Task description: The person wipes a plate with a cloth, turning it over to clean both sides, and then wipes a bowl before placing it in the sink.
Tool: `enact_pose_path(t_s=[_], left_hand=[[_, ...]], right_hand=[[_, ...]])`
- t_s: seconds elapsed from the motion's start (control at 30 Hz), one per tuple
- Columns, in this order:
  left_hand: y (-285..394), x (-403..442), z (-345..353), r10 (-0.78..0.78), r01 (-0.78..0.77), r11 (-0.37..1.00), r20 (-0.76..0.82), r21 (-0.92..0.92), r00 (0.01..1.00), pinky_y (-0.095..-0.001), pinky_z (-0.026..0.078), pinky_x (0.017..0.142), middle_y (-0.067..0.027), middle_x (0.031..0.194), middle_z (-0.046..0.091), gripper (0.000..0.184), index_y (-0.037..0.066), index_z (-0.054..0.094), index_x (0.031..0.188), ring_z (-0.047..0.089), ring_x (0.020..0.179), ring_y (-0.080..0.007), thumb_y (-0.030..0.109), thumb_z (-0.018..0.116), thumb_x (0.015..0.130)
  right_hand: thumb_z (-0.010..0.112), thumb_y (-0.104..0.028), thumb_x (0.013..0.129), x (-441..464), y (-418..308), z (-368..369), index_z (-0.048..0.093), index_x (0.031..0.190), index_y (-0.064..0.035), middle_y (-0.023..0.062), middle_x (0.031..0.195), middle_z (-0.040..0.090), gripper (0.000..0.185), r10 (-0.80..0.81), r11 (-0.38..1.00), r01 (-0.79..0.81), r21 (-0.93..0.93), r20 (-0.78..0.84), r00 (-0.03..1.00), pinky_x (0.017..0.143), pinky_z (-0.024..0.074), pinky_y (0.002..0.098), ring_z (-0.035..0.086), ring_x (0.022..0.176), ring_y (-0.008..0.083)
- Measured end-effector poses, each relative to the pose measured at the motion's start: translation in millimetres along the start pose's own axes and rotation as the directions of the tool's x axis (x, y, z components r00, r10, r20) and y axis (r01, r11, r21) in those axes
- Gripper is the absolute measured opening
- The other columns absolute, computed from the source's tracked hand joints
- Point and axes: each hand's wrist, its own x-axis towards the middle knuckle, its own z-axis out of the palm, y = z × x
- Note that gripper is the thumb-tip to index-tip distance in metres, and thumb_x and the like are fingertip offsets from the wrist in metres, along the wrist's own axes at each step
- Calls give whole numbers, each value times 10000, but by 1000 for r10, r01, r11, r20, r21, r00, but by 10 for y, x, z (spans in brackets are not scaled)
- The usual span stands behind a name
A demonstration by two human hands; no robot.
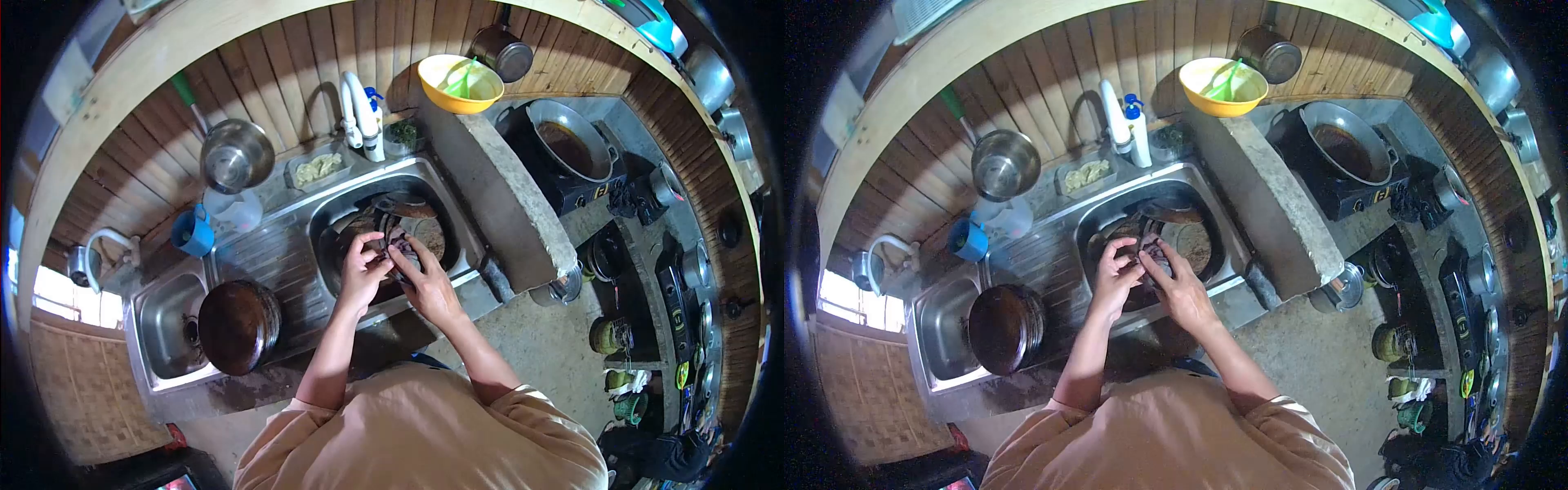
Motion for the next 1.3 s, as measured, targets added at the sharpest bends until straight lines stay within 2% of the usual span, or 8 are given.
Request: enact_pose_path(t_s=[0.2,0.33,0.53,0.63,0.73,1.03,1.23,1.3], left_hand=[[-165,636,151,-2,5,999,-72,46,997,-289,580,839,-134,1112,746,428,41,602,1334,712,938,-152,-17,730,930],[-544,1303,-168,-72,79,997,-217,23,973,-383,543,1044,-153,1293,663,469,30,564,1389,658,1192,-218,154,739,972],[-924,1914,-267,-228,303,942,-385,146,894,-375,501,1126,-206,1551,448,942,-43,236,1603,551,1358,-280,233,818,915],[-981,2021,-224,-305,349,936,-390,46,869,-359,533,1087,-216,1491,502,932,-57,255,1590,587,1312,-285,171,832,895],[-1145,2152,-204,-266,309,951,-520,-4,811,-285,518,667,-33,920,616,543,-38,527,1362,628,789,-130,72,793,902],[-1037,2197,-215,-349,329,937,-381,-119,856,-247,426,538,-5,814,628,249,74,636,1031,544,611,-72,-65,753,861],[-950,2033,-82,-310,244,949,-467,-198,828,-282,554,703,-22,888,667,246,92,659,1026,629,728,-126,-82,716,863],[-973,2008,-139,-350,248,925,-394,-287,850,-374,575,860,-101,1076,662,498,53,543,1277,665,900,-205,-83,734,838]], right_hand=[[730,93,735,65,558,-125,608,1445,-193,236,1495,508,776,106,992,-108,-61,-40,994,1067,508,481,552,1316,448],[719,107,720,36,899,-240,595,1454,-188,232,1502,500,801,174,984,-175,-21,-49,983,1089,489,482,537,1326,449],[727,102,713,66,1094,-284,572,1475,-194,228,1515,489,832,213,977,-213,-29,-2,977,1098,486,488,529,1335,451],[739,99,703,75,1134,-266,588,1463,-188,235,1507,500,826,223,975,-223,1,22,975,1106,481,492,528,1342,460],[743,96,706,81,1183,-244,583,1466,-186,232,1509,498,826,217,976,-217,10,30,976,1101,485,490,532,1334,458],[743,91,718,88,1175,-242,579,1467,-167,226,1516,492,809,207,978,-208,20,20,978,1095,485,487,526,1338,455],[738,95,707,35,1076,-242,576,1468,-163,232,1515,490,820,221,975,-222,17,15,975,1108,474,487,523,1338,458],[736,96,703,9,1022,-242,576,1467,-163,233,1516,488,822,235,971,-236,38,18,972,1110,472,487,523,1337,459]])
